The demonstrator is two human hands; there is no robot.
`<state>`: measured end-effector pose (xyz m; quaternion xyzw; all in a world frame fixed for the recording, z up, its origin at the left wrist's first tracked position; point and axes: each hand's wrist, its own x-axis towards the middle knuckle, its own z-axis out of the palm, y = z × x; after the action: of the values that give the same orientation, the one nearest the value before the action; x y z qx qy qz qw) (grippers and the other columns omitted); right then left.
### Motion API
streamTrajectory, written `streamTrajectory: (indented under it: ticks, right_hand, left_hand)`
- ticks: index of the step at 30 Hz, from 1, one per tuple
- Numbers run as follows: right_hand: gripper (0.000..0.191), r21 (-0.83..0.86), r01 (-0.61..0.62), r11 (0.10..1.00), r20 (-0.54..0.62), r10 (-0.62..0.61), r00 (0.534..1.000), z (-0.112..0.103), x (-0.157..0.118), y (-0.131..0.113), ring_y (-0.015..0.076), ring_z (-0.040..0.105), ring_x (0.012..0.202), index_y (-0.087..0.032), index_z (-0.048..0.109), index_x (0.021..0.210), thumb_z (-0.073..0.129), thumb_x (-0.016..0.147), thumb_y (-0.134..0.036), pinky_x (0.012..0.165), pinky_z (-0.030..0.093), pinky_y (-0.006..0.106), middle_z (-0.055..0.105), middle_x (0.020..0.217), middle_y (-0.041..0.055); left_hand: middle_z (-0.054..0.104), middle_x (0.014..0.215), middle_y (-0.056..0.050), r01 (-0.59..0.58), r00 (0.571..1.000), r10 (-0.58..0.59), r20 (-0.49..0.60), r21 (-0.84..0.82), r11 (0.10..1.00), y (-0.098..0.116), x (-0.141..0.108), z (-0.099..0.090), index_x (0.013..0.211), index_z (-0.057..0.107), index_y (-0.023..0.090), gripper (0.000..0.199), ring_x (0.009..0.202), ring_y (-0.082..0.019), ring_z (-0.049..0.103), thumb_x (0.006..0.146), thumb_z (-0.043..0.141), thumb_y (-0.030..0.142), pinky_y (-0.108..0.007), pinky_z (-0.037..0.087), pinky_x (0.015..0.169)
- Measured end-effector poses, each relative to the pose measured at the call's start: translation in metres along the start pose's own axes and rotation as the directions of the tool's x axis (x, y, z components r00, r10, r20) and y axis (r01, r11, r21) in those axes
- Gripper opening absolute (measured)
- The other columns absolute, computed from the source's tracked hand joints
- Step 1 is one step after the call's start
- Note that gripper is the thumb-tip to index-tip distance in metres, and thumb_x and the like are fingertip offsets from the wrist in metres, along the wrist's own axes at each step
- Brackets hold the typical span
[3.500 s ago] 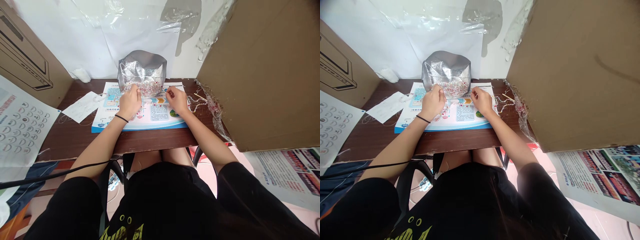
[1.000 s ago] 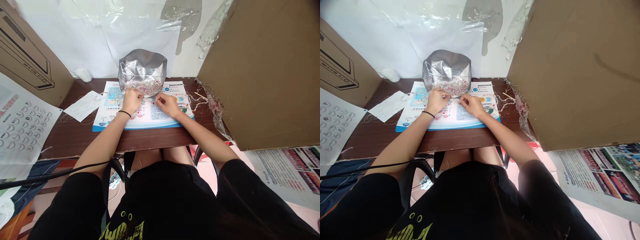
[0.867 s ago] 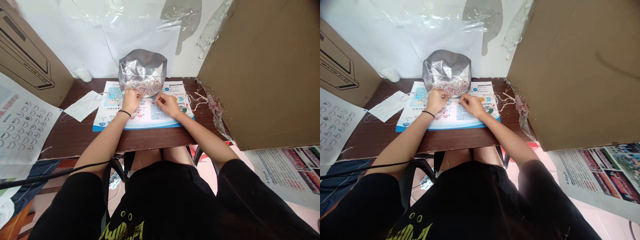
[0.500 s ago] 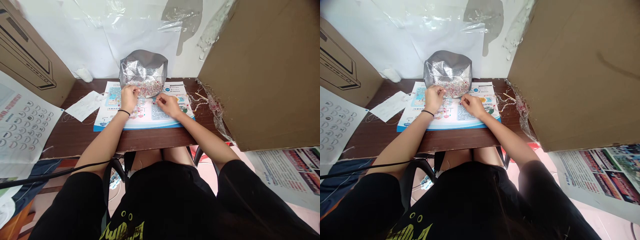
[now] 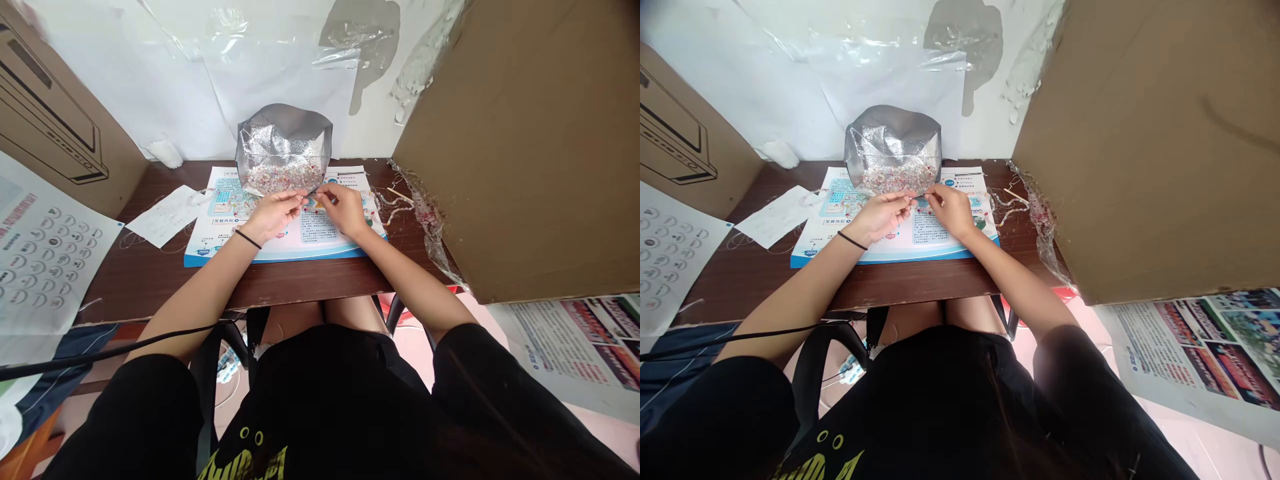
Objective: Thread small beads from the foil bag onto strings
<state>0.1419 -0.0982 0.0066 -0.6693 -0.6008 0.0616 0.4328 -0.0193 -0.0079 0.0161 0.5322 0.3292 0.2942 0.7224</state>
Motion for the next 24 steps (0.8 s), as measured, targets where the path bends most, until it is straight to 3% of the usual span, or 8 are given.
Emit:
streamTrajectory:
  ticks: [6, 15, 24]
  right_hand:
    - [0.02, 0.006, 0.045, 0.999, 0.019, -0.046, 0.999, 0.0, -0.002, -0.004, 0.0182, 0.064, 0.09, -0.022, 0.072, 0.097, 0.052, 0.097, -0.022, 0.086, 0.049, 0.034, 0.073, 0.101, 0.0048]
    - [0.021, -0.071, 0.065, 0.995, 0.056, -0.061, 0.997, 0.0, -0.004, -0.004, 0.0185, 0.062, 0.088, -0.023, 0.07, 0.092, 0.05, 0.098, -0.021, 0.085, 0.05, 0.035, 0.071, 0.095, 0.0041]
    - [0.019, -0.028, 0.156, 0.987, 0.008, -0.155, 0.988, 0.008, -0.003, 0.007, 0.0165, 0.059, 0.082, -0.023, 0.068, 0.089, 0.051, 0.096, -0.017, 0.083, 0.049, 0.034, 0.067, 0.086, 0.0024]
  left_hand:
    - [0.075, 0.089, -0.006, 0.047, 0.999, -0.047, 0.009, 0.017, 0.999, -0.01, 0.002, 0.003, 0.091, 0.077, 0.015, 0.012, 0.082, -0.009, 0.066, 0.085, 0.07, 0.007, -0.027, 0.051, 0.083]
    - [0.076, 0.094, -0.006, 0.051, 0.998, -0.05, -0.024, 0.029, 0.998, -0.008, -0.001, 0.005, 0.094, 0.075, 0.016, 0.017, 0.095, -0.012, 0.069, 0.083, 0.07, 0.004, -0.028, 0.052, 0.088]
    - [0.071, 0.08, -0.001, 0.089, 0.994, -0.093, -0.064, -0.07, 0.994, -0.003, -0.004, 0.01, 0.086, 0.071, 0.014, 0.016, 0.08, -0.007, 0.066, 0.083, 0.07, -0.001, -0.022, 0.05, 0.083]
